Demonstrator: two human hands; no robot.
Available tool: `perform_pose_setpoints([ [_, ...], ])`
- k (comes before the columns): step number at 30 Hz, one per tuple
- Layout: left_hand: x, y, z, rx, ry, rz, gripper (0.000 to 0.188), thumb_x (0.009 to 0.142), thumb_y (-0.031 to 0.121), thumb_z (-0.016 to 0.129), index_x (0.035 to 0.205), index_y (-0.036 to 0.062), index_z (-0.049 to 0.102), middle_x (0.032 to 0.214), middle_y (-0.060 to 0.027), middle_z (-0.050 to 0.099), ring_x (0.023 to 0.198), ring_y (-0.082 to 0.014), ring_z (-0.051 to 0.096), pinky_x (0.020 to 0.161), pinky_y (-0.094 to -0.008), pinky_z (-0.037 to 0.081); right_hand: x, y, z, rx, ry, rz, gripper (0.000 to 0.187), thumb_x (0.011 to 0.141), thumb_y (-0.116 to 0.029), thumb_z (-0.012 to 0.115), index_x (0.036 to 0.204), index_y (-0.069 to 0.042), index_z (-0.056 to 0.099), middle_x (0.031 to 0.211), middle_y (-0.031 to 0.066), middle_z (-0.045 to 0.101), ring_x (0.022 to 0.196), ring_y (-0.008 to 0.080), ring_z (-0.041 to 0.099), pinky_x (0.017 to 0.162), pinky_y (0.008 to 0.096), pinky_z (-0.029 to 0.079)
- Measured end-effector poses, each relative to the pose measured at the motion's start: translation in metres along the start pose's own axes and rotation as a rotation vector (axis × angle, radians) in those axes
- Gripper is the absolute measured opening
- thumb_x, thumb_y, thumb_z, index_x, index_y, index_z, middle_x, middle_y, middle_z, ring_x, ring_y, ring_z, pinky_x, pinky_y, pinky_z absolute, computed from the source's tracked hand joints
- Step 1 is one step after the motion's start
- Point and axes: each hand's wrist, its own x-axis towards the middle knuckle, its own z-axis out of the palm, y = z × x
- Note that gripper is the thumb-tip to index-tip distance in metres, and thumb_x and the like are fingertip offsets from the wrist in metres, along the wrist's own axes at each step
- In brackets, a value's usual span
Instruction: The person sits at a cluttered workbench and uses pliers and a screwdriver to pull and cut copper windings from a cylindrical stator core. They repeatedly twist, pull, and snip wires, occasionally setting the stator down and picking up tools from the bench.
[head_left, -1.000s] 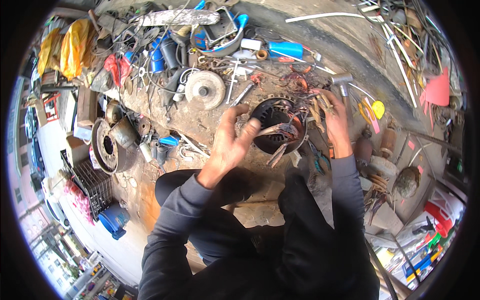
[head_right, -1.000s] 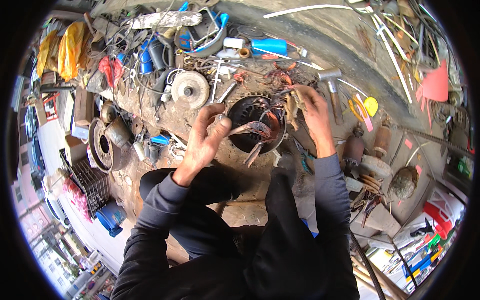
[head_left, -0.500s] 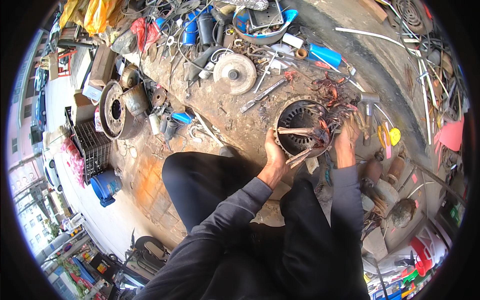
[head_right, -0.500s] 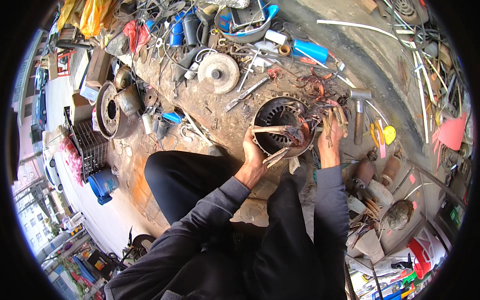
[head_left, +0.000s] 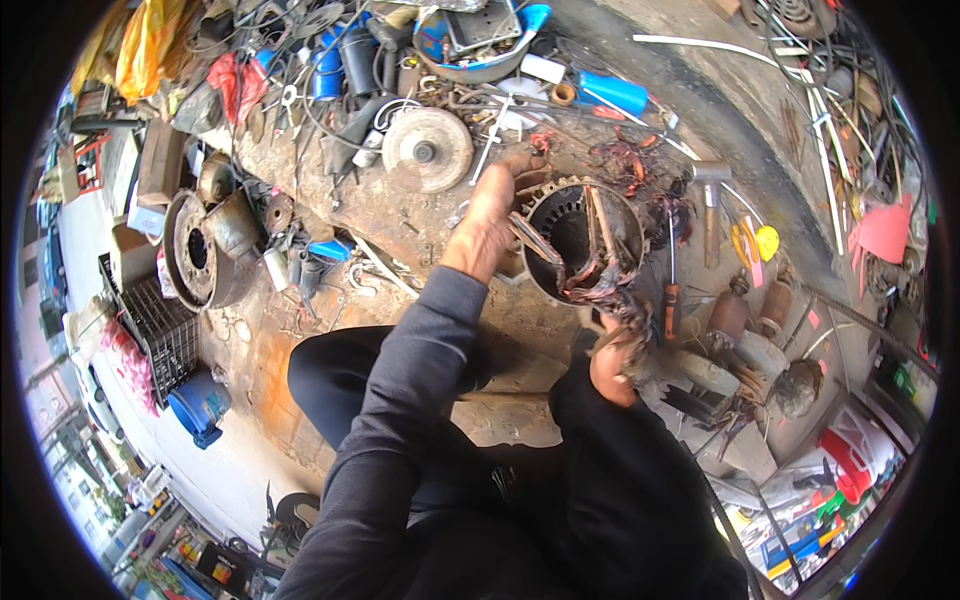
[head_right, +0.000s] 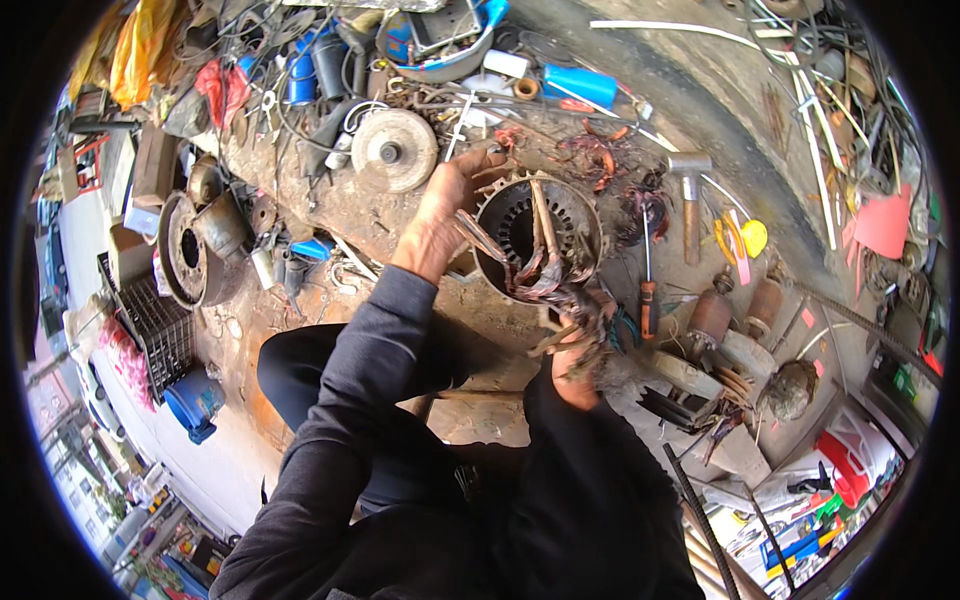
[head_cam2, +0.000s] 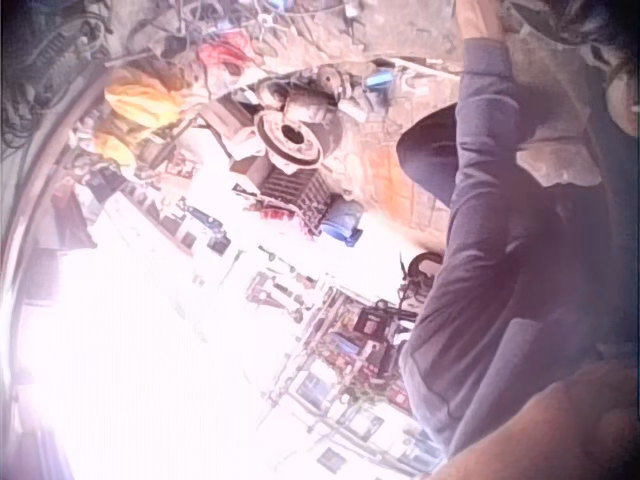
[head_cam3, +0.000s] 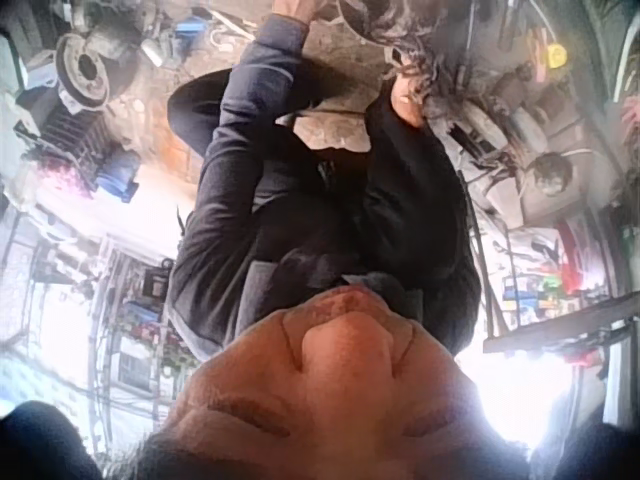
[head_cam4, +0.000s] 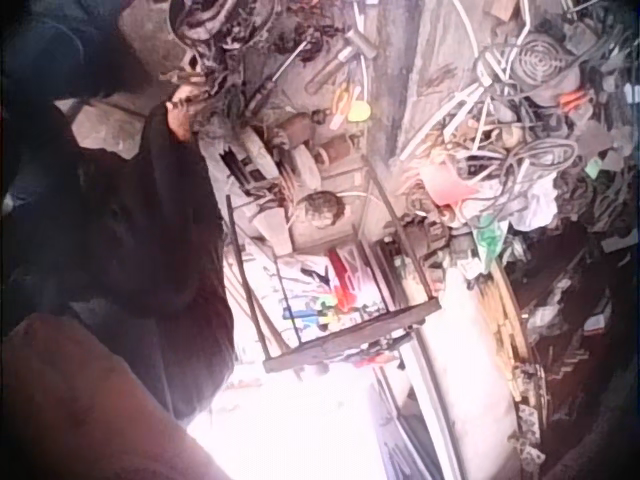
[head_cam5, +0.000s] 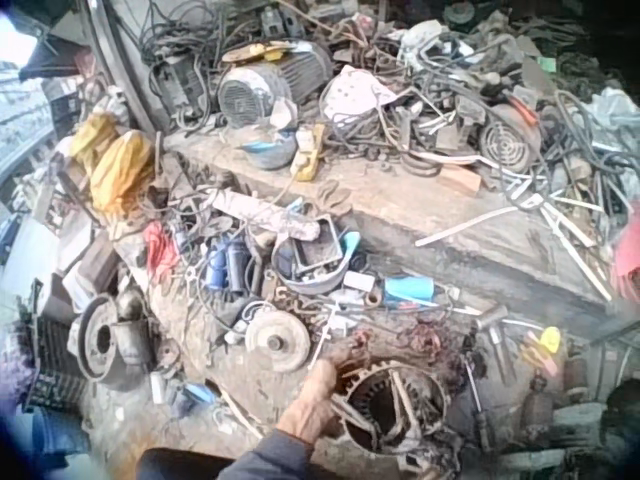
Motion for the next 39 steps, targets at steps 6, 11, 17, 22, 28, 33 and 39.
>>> perform_pose_setpoints([
  [6, -0.001, 0.008, -0.008, 0.284, 0.018, 0.110, 0.036, 0.104, 0.028, 0.056, 0.124, 0.0019, 0.070, 0.117, -0.0114, 0.072, 0.102, -0.0247, 0.064, 0.094, -0.0351, 0.048, 0.017, -0.040, -0.039, 0.554, -0.093, 0.066, 0.021, 0.106, -0.009, 0.059, 0.124, -0.001, 0.056, 0.110, 0.0057, 0.062, 0.101, 0.0143, 0.062, 0.089, 0.0269, 0.050],
  [11, -0.050, 0.030, 0.014, 0.651, 0.172, 0.536, 0.037, 0.105, 0.026, 0.058, 0.128, -0.0021, 0.067, 0.120, -0.0112, 0.073, 0.116, -0.0212, 0.066, 0.104, -0.0352, 0.048, 0.038, -0.063, -0.075, 0.443, -0.086, 0.112, 0.021, 0.103, 0.002, 0.058, 0.124, 0.000, 0.059, 0.112, 0.0057, 0.065, 0.096, 0.0106, 0.062, 0.085, 0.0258, 0.051],
  [17, -0.148, 0.024, 0.056, 1.450, -0.347, 1.002, 0.045, 0.096, 0.027, 0.072, 0.134, 0.0038, 0.064, 0.138, -0.0176, 0.062, 0.129, -0.0365, 0.056, 0.110, -0.0448, 0.045, 0.047, -0.101, -0.097, 0.285, -0.238, -0.095, 0.029, 0.093, 0.009, 0.051, 0.117, 0.003, 0.068, 0.108, 0.0116, 0.066, 0.091, 0.0164, 0.065, 0.080, 0.0265, 0.051],
  [22, -0.158, 0.009, 0.058, 1.803, -0.483, 1.222, 0.049, 0.085, 0.022, 0.082, 0.130, 0.0080, 0.068, 0.145, -0.0159, 0.057, 0.142, -0.0388, 0.048, 0.112, -0.0519, 0.043, 0.048, -0.106, -0.111, 0.242, -0.307, -0.214, 0.041, 0.085, 0.008, 0.056, 0.124, 0.002, 0.067, 0.121, 0.0175, 0.065, 0.108, 0.0319, 0.066, 0.095, 0.0364, 0.051],
  [28, -0.135, 0.000, 0.032, 1.641, -0.444, 1.301, 0.046, 0.084, 0.032, 0.079, 0.124, 0.0113, 0.066, 0.137, -0.0154, 0.060, 0.136, -0.0384, 0.053, 0.109, -0.0489, 0.045, 0.036, -0.127, -0.115, -0.032, -0.392, -0.462, 0.081, 0.073, -0.012, 0.075, 0.148, 0.002, 0.047, 0.150, 0.0248, 0.049, 0.137, 0.0440, 0.046, 0.119, 0.0530, 0.032],
  [33, -0.120, -0.001, 0.011, 1.628, -0.282, 1.395, 0.043, 0.088, 0.043, 0.074, 0.118, 0.0153, 0.060, 0.121, -0.0135, 0.055, 0.127, -0.0382, 0.052, 0.120, -0.0630, 0.027, 0.040, -0.161, -0.092, -0.084, -0.292, -0.570, 0.071, 0.083, -0.017, 0.078, 0.144, 0.004, 0.050, 0.136, 0.0226, 0.058, 0.126, 0.0377, 0.056, 0.111, 0.0484, 0.042],
  [39, -0.083, -0.013, 0.013, 1.416, -0.476, 1.794, 0.034, 0.077, 0.030, 0.071, 0.096, 0.0053, 0.056, 0.104, -0.0182, 0.058, 0.122, -0.0432, 0.055, 0.119, -0.0623, 0.033, 0.064, -0.141, -0.076, 0.071, -0.429, -0.770, 0.021, 0.091, -0.001, 0.068, 0.110, 0.008, 0.064, 0.102, 0.0218, 0.063, 0.094, 0.0399, 0.062, 0.083, 0.0471, 0.051],
])
